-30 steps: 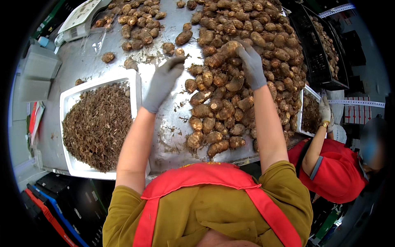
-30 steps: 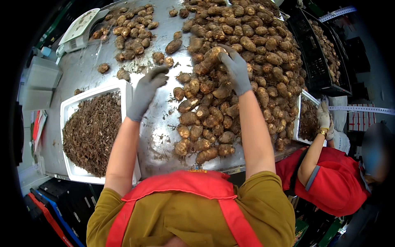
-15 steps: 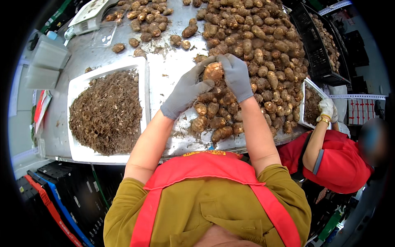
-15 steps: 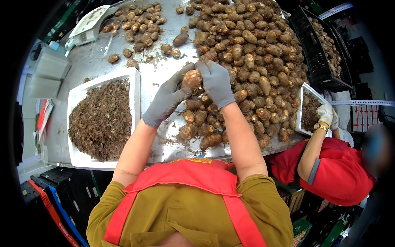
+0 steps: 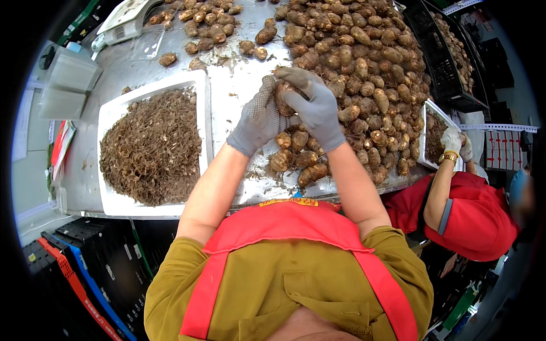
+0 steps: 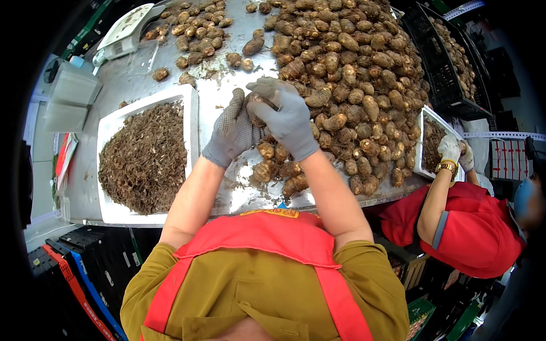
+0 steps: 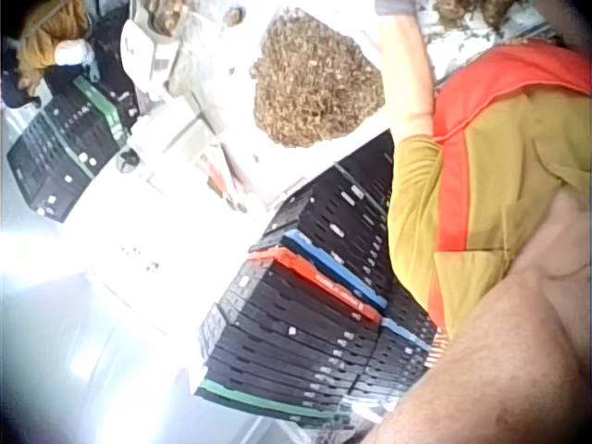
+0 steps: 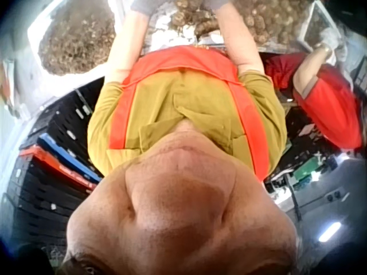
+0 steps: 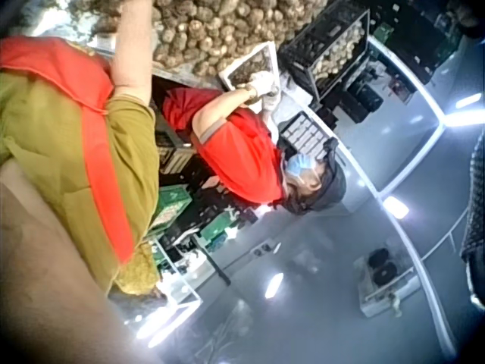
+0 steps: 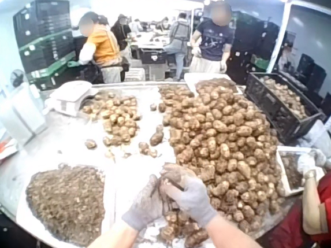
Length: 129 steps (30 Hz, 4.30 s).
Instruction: The person empties a large sack of taro roots onto a metal table and proceeds to peel them by hand. They remove the outer skin and fibrous roots, placing the cleaned taro on the table and the waste into a white tray.
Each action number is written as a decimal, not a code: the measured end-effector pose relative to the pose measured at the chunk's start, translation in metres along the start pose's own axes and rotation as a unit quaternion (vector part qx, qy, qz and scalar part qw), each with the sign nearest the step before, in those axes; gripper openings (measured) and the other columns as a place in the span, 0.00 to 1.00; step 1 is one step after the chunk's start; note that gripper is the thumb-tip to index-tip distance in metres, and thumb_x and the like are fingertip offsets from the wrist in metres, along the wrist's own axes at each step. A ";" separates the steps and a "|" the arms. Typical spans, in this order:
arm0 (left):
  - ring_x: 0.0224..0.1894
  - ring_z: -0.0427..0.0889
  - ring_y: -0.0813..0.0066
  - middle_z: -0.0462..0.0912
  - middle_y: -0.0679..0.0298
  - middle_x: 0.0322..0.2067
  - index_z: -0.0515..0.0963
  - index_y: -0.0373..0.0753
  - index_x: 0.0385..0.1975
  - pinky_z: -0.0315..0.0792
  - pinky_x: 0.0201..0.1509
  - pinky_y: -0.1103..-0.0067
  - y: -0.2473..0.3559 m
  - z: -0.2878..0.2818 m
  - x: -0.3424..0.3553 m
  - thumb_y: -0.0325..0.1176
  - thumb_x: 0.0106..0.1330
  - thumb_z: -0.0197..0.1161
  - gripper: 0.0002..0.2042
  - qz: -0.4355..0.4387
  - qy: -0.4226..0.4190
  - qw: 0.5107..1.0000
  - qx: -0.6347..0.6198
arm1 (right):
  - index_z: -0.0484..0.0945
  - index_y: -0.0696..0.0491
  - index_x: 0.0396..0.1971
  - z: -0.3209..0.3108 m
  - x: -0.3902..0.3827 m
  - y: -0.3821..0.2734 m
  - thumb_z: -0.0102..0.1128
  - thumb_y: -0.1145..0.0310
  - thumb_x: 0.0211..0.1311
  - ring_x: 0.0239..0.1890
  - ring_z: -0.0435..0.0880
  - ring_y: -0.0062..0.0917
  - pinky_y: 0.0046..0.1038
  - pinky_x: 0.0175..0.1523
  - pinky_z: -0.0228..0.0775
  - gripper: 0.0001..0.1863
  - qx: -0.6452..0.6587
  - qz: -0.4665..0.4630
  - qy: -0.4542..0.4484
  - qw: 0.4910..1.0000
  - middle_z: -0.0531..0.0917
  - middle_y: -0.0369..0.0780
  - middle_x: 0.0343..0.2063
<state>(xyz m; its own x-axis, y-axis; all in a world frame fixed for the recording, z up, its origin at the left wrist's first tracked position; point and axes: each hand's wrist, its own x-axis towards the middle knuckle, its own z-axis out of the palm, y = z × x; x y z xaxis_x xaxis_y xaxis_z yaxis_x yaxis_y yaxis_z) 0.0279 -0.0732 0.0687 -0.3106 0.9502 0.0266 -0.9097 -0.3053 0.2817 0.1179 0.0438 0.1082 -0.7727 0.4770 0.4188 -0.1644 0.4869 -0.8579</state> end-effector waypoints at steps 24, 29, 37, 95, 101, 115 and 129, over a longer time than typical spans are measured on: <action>0.24 0.79 0.80 0.80 0.70 0.25 0.76 0.43 0.40 0.71 0.20 0.82 0.020 0.003 -0.002 0.57 0.74 0.47 0.22 0.064 0.259 0.927 0.264 | 0.83 0.58 0.42 0.039 0.001 0.001 0.59 0.61 0.63 0.42 0.84 0.39 0.32 0.48 0.74 0.16 -0.032 -0.014 -0.013 0.999 0.85 0.47 0.39; 0.21 0.77 0.79 0.79 0.65 0.22 0.76 0.37 0.39 0.71 0.21 0.82 0.016 -0.023 -0.005 0.54 0.76 0.44 0.24 0.083 0.225 0.871 0.428 | 0.85 0.57 0.31 0.046 0.004 0.011 0.59 0.64 0.61 0.36 0.83 0.37 0.34 0.42 0.73 0.11 0.003 0.091 0.061 0.994 0.85 0.45 0.34; 0.29 0.73 0.83 0.77 0.68 0.28 0.78 0.34 0.42 0.69 0.34 0.84 0.008 -0.011 0.005 0.47 0.74 0.50 0.20 -0.004 0.165 0.879 0.448 | 0.82 0.56 0.26 -0.009 0.016 0.059 0.61 0.56 0.62 0.34 0.81 0.32 0.32 0.38 0.72 0.17 -0.106 0.141 0.036 0.984 0.82 0.43 0.29; 0.48 0.78 0.79 0.78 0.61 0.52 0.62 0.36 0.69 0.73 0.51 0.84 0.007 0.019 -0.003 0.42 0.72 0.57 0.28 0.052 0.104 0.936 0.331 | 0.76 0.54 0.46 0.011 -0.022 0.059 0.51 0.55 0.73 0.41 0.84 0.23 0.25 0.40 0.80 0.17 0.685 0.315 -0.110 0.648 0.83 0.40 0.38; 0.22 0.74 0.81 0.77 0.66 0.24 0.77 0.36 0.46 0.71 0.24 0.83 0.043 -0.015 0.019 0.51 0.77 0.43 0.23 0.126 0.178 0.900 0.377 | 0.82 0.59 0.37 0.015 -0.013 0.035 0.62 0.64 0.63 0.35 0.82 0.20 0.23 0.41 0.74 0.12 0.177 0.272 -0.032 0.945 0.84 0.38 0.30; 0.62 0.73 0.64 0.63 0.54 0.68 0.63 0.38 0.67 0.73 0.60 0.67 0.191 -0.024 0.072 0.52 0.65 0.60 0.35 0.235 0.260 0.723 0.596 | 0.75 0.56 0.59 -0.109 0.089 0.153 0.67 0.53 0.56 0.51 0.81 0.40 0.37 0.57 0.72 0.33 -0.394 0.194 0.102 0.893 0.81 0.49 0.50; 0.48 0.82 0.66 0.85 0.52 0.43 0.79 0.29 0.49 0.74 0.55 0.75 0.014 0.002 0.061 0.54 0.66 0.61 0.29 0.109 0.157 0.778 0.598 | 0.61 0.63 0.66 -0.088 0.021 0.080 0.53 0.65 0.71 0.55 0.80 0.34 0.35 0.56 0.79 0.29 0.576 0.158 -0.041 0.801 0.77 0.48 0.56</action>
<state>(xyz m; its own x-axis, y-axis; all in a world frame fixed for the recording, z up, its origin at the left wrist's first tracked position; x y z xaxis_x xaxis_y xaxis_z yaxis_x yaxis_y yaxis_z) -0.0034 -0.0193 0.0763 -0.6441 0.7648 0.0153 0.0234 -0.0003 0.9997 0.1427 0.1570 0.0747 -0.9171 0.3705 0.1469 -0.3733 -0.6694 -0.6423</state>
